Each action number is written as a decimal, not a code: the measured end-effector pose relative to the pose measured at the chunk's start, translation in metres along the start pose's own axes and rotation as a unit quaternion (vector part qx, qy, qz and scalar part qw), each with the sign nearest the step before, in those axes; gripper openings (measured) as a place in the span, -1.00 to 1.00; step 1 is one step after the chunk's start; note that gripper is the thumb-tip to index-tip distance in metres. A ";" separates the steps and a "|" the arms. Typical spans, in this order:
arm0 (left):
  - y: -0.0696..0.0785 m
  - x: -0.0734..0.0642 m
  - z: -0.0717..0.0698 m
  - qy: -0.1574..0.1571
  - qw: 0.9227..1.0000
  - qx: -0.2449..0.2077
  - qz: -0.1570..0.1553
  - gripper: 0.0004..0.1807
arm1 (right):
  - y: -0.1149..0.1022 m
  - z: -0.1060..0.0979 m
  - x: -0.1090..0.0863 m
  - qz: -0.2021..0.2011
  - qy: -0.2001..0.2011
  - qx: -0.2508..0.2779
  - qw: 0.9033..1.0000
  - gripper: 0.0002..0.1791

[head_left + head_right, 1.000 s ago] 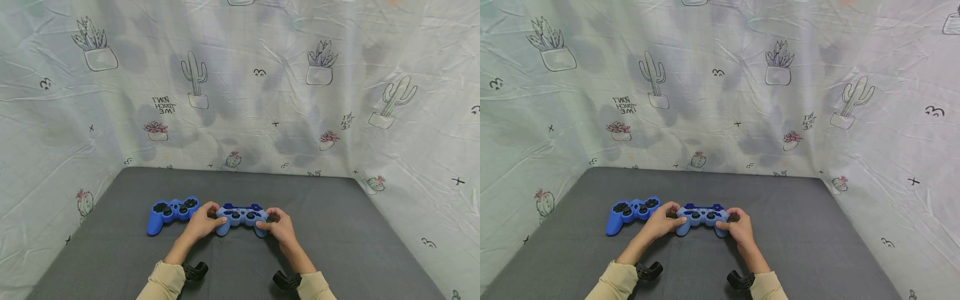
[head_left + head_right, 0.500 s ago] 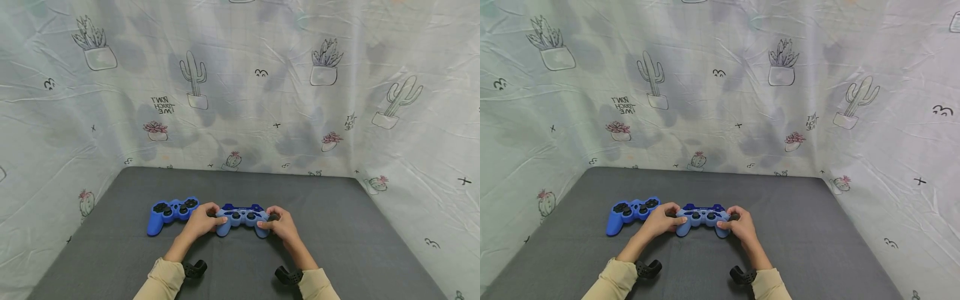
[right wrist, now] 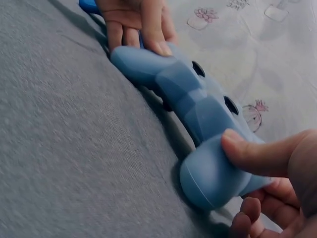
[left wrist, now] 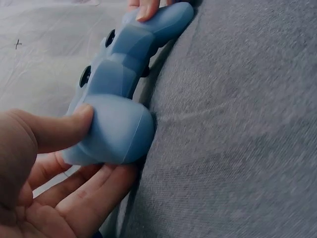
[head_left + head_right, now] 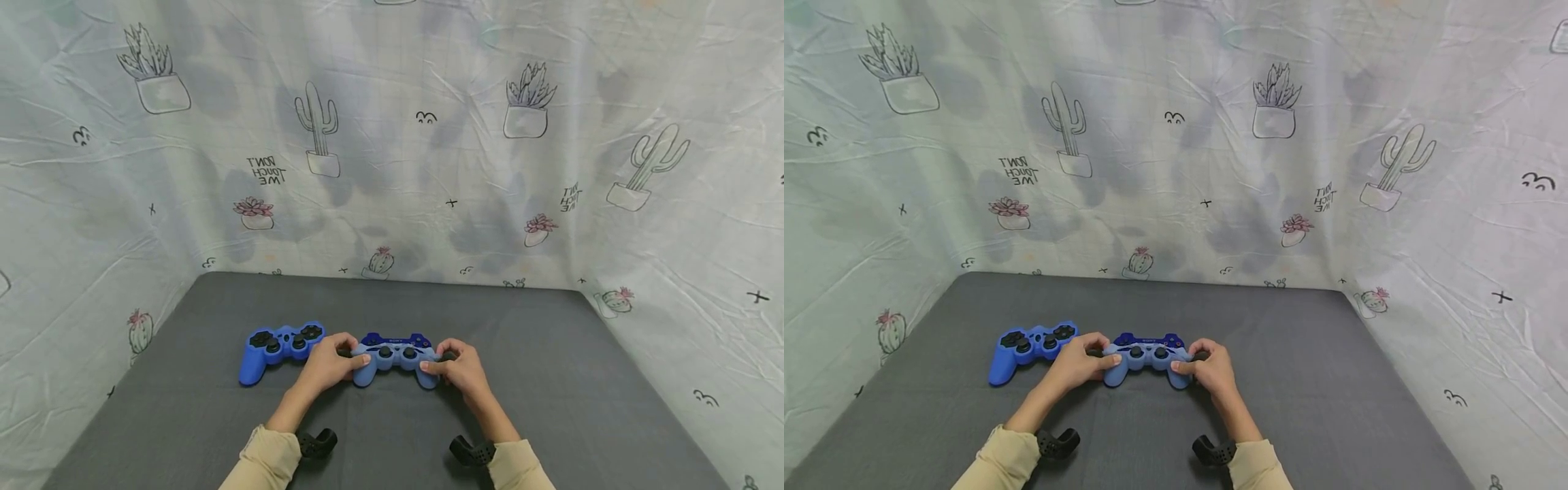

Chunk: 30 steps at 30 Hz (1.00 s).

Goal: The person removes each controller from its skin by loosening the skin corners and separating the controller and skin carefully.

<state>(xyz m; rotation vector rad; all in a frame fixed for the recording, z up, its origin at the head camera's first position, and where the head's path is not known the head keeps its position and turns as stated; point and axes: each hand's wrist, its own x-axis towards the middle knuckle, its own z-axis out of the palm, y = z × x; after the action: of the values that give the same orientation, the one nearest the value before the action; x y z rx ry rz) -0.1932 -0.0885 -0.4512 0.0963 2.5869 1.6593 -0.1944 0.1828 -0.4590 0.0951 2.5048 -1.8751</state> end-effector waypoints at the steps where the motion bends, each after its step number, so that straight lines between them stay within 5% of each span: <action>1: 0.000 0.000 0.000 0.003 1.000 0.007 0.001 -0.75 | -0.001 0.001 -0.001 -0.001 0.005 -0.001 1.000 -0.60; 7: 0.002 -0.001 0.001 0.018 0.999 0.048 -0.008 -0.60 | -0.004 0.005 -0.006 -0.008 0.026 -0.012 1.000 -0.59; 14: 0.004 -0.003 0.003 -0.003 0.998 0.069 -0.001 -0.52 | -0.003 0.005 -0.006 -0.004 0.016 -0.003 1.000 -0.60; 30: 0.004 -0.006 0.006 -0.009 0.999 0.039 -0.008 -0.65 | -0.002 0.007 -0.010 -0.003 -0.019 0.020 1.000 -0.61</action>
<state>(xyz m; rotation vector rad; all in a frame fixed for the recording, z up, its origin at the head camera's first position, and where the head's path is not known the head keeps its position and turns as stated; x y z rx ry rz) -0.1864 -0.0815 -0.4497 0.0943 2.6327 1.5458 -0.1848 0.1748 -0.4591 0.0510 2.4463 -1.9097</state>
